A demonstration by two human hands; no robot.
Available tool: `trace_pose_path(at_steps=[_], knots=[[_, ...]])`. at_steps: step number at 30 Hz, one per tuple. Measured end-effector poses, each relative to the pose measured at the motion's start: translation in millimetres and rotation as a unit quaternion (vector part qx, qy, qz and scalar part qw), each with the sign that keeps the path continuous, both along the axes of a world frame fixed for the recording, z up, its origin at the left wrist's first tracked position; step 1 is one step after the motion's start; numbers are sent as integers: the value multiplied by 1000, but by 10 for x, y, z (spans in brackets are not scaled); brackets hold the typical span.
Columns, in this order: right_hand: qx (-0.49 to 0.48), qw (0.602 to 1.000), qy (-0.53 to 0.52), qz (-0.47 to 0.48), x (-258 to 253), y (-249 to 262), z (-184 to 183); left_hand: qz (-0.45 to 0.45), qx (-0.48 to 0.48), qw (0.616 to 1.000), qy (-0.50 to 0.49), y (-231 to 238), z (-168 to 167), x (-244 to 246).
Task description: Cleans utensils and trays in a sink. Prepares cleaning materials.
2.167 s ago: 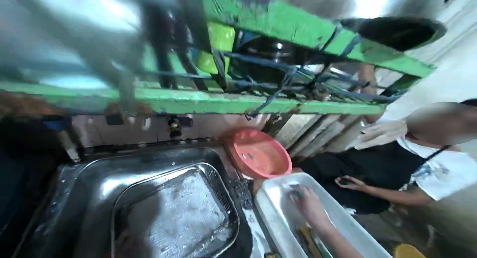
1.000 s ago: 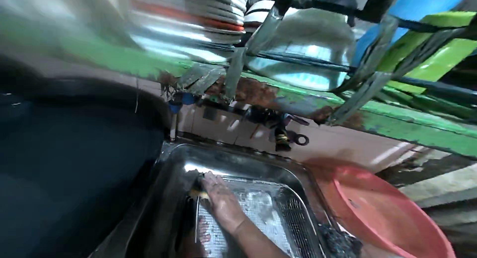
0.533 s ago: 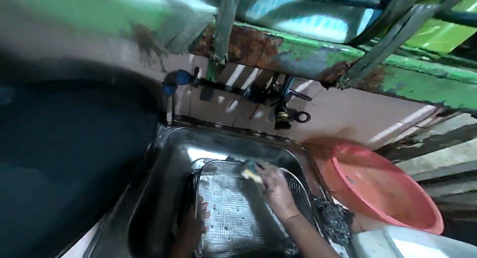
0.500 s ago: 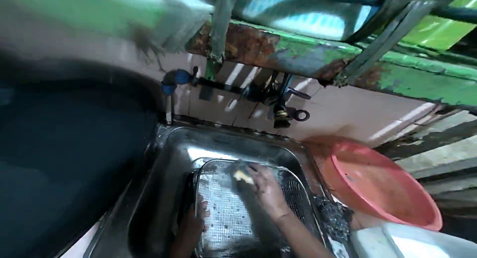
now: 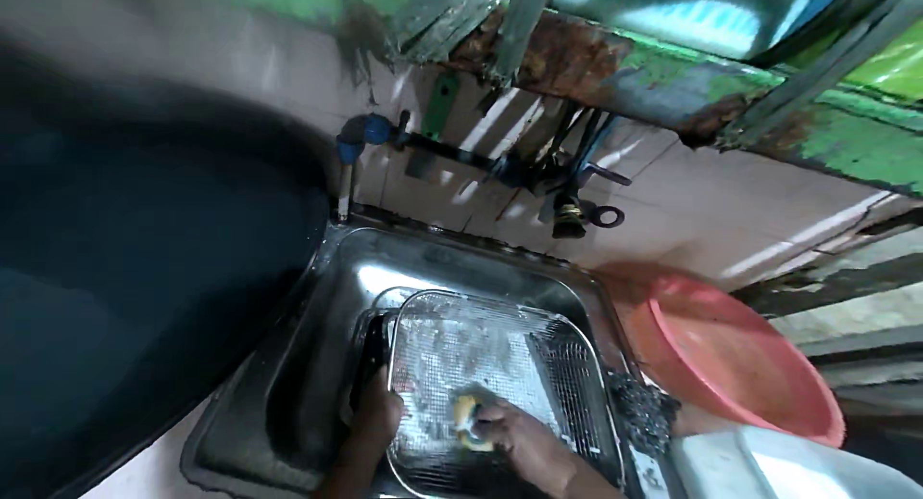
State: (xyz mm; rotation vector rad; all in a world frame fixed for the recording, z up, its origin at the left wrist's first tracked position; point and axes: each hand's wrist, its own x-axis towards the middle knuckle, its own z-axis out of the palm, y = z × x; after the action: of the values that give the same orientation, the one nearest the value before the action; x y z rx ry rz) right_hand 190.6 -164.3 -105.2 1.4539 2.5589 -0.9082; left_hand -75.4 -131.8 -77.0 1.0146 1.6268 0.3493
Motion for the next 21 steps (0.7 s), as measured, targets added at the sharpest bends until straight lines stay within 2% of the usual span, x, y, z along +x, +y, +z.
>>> trace_pose_path(at_steps=[4, 5, 7, 10, 13, 16, 18, 19, 21], knots=[[-120, 975, -166, -88, 348, -16, 352, 1, -1, 1000, 17, -7, -50, 15], [-117, 974, -158, -112, 309, -17, 448, -1, 5, 1000, 22, -10, -72, 15], [-62, 987, -24, -147, 48, -98, 591, 9, 18, 1000, 15, -18, -159, 19], [8, 985, 153, -85, -557, -313, 449, 1, 33, 999, 18, -33, -175, 18], [-30, 986, 159, -43, -735, -478, 384, 1, 52, 998, 24, -45, -179, 0], [-53, 992, 56, -98, -149, -594, 462, 69, 43, 996, -39, 6, -338, 22], [-87, 985, -75, -125, 370, -650, 550, 102, 22, 992, -78, 43, -382, 48], [-111, 976, -140, -128, 559, -657, 594, 104, 14, 991, -87, 55, -384, 53], [-129, 963, -193, -136, 699, -674, 591, 95, 7, 991, -93, 61, -387, 49]])
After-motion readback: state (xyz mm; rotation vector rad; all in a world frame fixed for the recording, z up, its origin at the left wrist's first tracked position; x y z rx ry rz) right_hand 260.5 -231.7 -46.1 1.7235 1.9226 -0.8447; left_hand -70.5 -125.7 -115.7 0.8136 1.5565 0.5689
